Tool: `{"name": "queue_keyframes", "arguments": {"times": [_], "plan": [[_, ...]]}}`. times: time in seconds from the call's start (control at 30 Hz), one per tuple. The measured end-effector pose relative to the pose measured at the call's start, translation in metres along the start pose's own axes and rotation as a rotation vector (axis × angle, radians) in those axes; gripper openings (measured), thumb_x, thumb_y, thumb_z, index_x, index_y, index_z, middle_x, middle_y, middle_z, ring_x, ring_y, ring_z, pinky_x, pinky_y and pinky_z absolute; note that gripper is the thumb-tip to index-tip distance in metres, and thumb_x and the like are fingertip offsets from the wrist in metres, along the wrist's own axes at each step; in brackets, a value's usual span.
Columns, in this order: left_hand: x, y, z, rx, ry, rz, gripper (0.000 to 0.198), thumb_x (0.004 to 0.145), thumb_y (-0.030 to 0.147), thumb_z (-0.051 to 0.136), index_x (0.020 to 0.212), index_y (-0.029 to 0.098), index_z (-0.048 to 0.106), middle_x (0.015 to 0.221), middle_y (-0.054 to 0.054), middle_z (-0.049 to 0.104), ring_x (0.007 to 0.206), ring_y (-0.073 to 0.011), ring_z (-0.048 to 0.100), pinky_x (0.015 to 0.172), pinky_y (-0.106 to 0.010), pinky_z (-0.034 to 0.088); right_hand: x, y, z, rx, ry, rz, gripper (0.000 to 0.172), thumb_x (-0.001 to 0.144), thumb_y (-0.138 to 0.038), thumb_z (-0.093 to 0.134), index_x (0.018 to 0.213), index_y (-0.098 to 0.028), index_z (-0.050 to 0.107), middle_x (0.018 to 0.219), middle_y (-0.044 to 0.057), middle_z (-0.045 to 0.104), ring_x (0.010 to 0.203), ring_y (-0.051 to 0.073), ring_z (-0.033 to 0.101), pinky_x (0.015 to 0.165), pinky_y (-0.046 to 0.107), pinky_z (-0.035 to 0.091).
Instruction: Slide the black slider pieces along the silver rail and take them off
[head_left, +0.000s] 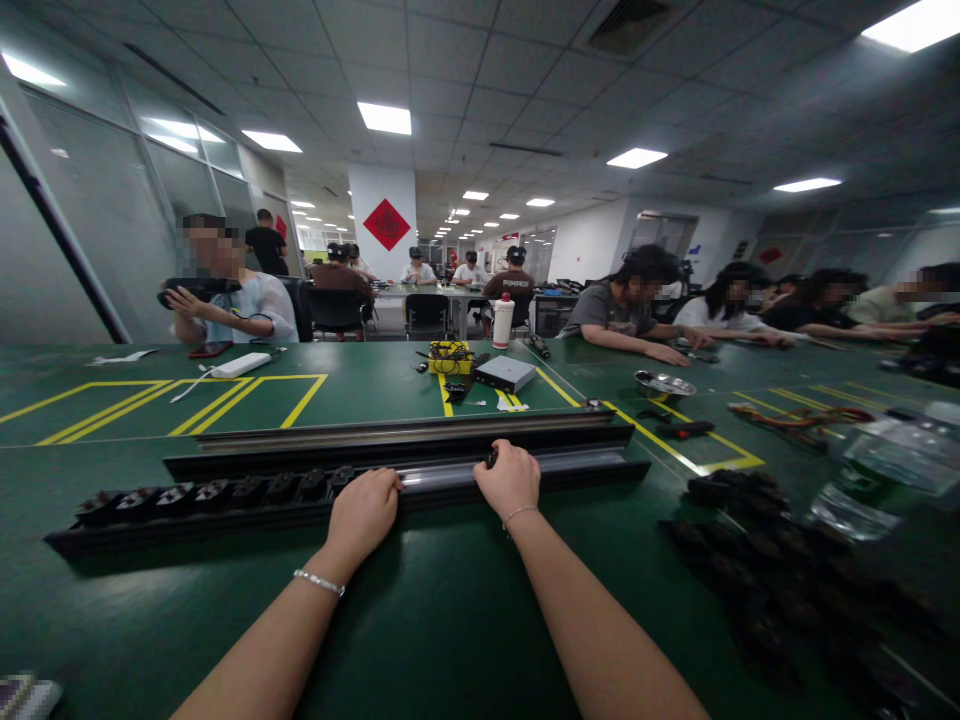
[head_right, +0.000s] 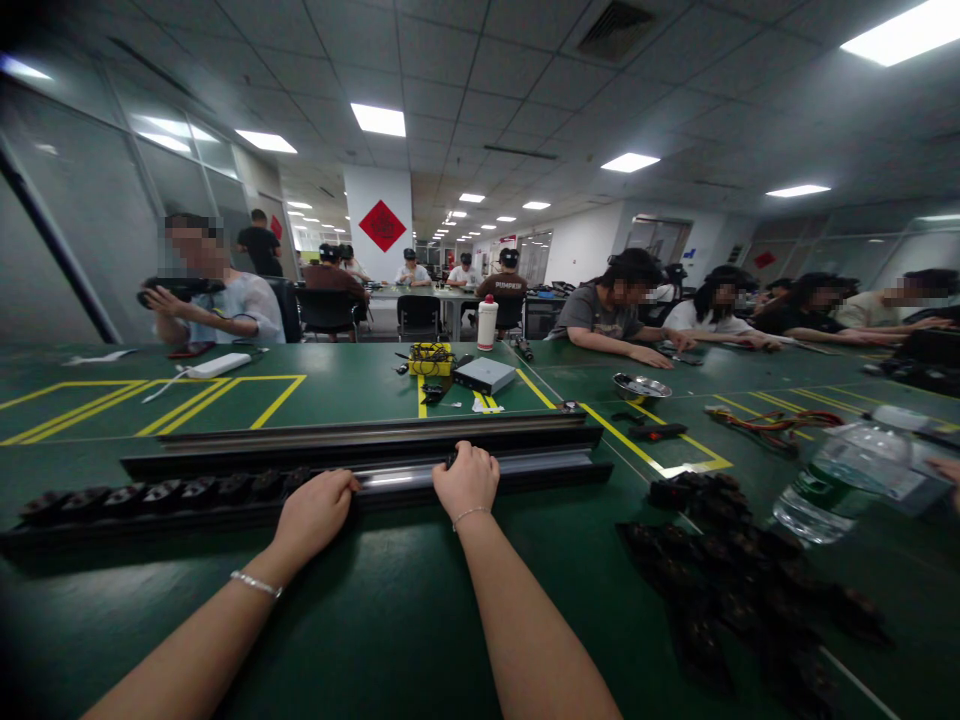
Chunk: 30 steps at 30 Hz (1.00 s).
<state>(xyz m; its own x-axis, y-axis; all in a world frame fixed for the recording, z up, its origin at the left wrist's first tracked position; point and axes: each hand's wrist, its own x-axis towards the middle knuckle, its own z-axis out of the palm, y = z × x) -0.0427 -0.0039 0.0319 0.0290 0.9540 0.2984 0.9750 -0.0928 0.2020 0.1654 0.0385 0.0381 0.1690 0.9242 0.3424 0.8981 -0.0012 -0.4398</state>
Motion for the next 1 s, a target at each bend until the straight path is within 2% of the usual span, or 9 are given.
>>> {"name": "queue_keyframes", "arguments": {"times": [0.53, 0.63, 0.73, 0.83, 1.0], "plan": [[0.000, 0.000, 0.000, 0.003, 0.004, 0.000, 0.028, 0.082, 0.017, 0.033, 0.081, 0.022, 0.060, 0.089, -0.002, 0.066, 0.088, -0.0168, 0.058, 0.078, -0.029, 0.040, 0.004, 0.007, 0.002, 0.026, 0.009, -0.018, 0.033, 0.073, -0.025, 0.050, 0.104, -0.017, 0.060, 0.094, 0.008, 0.066, 0.096, 0.021, 0.056, 0.089, 0.032, 0.031], [0.001, 0.000, -0.001, -0.006, 0.007, 0.004, 0.027, 0.081, 0.016, 0.033, 0.081, 0.022, 0.060, 0.089, -0.002, 0.066, 0.088, -0.0164, 0.058, 0.079, -0.028, 0.040, 0.001, 0.012, 0.004, 0.017, 0.052, -0.018, 0.036, 0.074, -0.028, 0.050, 0.107, -0.017, 0.060, 0.105, 0.009, 0.064, 0.104, 0.022, 0.053, 0.096, 0.035, 0.027], [0.000, 0.000, -0.001, -0.017, 0.010, 0.007, 0.027, 0.081, 0.016, 0.034, 0.080, 0.022, 0.060, 0.087, -0.002, 0.066, 0.087, -0.0163, 0.058, 0.078, -0.028, 0.040, -0.002, 0.020, 0.007, -0.045, 0.134, 0.014, 0.043, 0.072, -0.038, 0.054, 0.107, -0.014, 0.062, 0.124, 0.014, 0.055, 0.120, 0.028, 0.041, 0.101, 0.038, 0.022], [0.000, 0.000, 0.000, -0.007, 0.011, 0.008, 0.027, 0.081, 0.017, 0.034, 0.079, 0.022, 0.060, 0.086, -0.002, 0.066, 0.086, -0.0165, 0.059, 0.078, -0.028, 0.040, -0.004, 0.027, 0.008, -0.070, 0.128, -0.008, 0.049, 0.074, -0.044, 0.053, 0.110, -0.013, 0.062, 0.124, 0.014, 0.055, 0.123, 0.029, 0.038, 0.102, 0.039, 0.020], [0.000, 0.001, -0.001, 0.003, -0.005, 0.011, 0.027, 0.081, 0.015, 0.033, 0.080, 0.022, 0.060, 0.087, -0.003, 0.066, 0.086, -0.0170, 0.058, 0.078, -0.028, 0.040, -0.004, 0.028, 0.009, -0.074, 0.157, -0.019, 0.047, 0.074, -0.041, 0.052, 0.110, -0.013, 0.062, 0.119, 0.013, 0.058, 0.120, 0.029, 0.040, 0.102, 0.039, 0.021]]}}
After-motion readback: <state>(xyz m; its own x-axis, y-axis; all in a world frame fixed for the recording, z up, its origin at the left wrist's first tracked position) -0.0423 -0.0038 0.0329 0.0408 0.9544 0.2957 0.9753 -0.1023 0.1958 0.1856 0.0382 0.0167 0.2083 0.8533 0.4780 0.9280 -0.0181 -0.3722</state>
